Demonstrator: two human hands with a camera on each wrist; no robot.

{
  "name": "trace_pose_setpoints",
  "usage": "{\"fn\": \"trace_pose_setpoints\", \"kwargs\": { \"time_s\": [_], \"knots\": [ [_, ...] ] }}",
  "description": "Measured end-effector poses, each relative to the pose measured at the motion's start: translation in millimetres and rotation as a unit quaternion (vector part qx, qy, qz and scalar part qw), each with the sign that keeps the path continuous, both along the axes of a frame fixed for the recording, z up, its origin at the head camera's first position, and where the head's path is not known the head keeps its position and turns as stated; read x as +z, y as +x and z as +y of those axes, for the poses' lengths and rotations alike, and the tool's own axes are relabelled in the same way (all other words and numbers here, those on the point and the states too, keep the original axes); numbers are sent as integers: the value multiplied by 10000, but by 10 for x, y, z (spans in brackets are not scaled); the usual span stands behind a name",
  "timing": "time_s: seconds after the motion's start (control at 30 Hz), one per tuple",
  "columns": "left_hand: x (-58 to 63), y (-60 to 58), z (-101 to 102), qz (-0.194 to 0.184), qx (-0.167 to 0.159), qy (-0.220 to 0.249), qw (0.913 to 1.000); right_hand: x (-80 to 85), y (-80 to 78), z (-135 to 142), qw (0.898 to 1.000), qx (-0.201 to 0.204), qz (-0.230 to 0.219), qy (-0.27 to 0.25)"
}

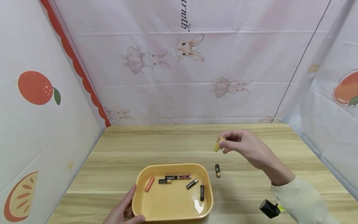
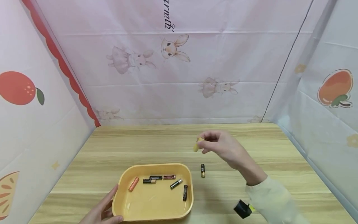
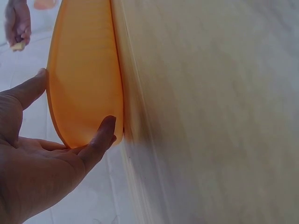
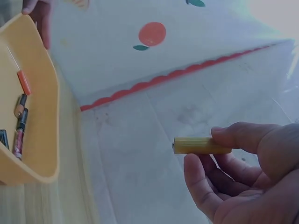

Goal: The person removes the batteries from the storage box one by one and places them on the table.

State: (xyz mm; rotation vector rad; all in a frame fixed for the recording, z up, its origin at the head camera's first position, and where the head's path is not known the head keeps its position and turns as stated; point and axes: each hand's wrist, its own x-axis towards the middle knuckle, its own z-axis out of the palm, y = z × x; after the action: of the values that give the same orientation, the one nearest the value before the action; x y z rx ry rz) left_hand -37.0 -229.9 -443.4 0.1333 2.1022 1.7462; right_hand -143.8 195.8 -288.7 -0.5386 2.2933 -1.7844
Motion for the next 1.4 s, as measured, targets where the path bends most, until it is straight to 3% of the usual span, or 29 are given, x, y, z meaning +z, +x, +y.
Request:
{"fn": "trace_pose_setpoints", "kwargs": {
  "time_s": [0.17,0.33,0.8,1.0,1.17,1.4],
  "knots": [
    [17,-2,-2,-33,-29,55,10000,-10,-7,197,9994,-321,79,116],
    [12,2,-15,-60,-34,173,9998,-148,-47,301,9982,-542,91,239],
    [16,11,-2,-35,-64,446,9990,-898,-225,401,9873,-1026,-700,993],
    [8,14,11,-26,-58,543,9985,-1141,-246,369,9851,-983,-874,1105],
    [-12,20,12,-97,7,608,9981,-1318,-256,307,9835,-1025,-792,1262],
    [-35,24,2,-112,36,608,9981,-1479,-257,178,9695,-1394,-414,1972]
  ]
}}
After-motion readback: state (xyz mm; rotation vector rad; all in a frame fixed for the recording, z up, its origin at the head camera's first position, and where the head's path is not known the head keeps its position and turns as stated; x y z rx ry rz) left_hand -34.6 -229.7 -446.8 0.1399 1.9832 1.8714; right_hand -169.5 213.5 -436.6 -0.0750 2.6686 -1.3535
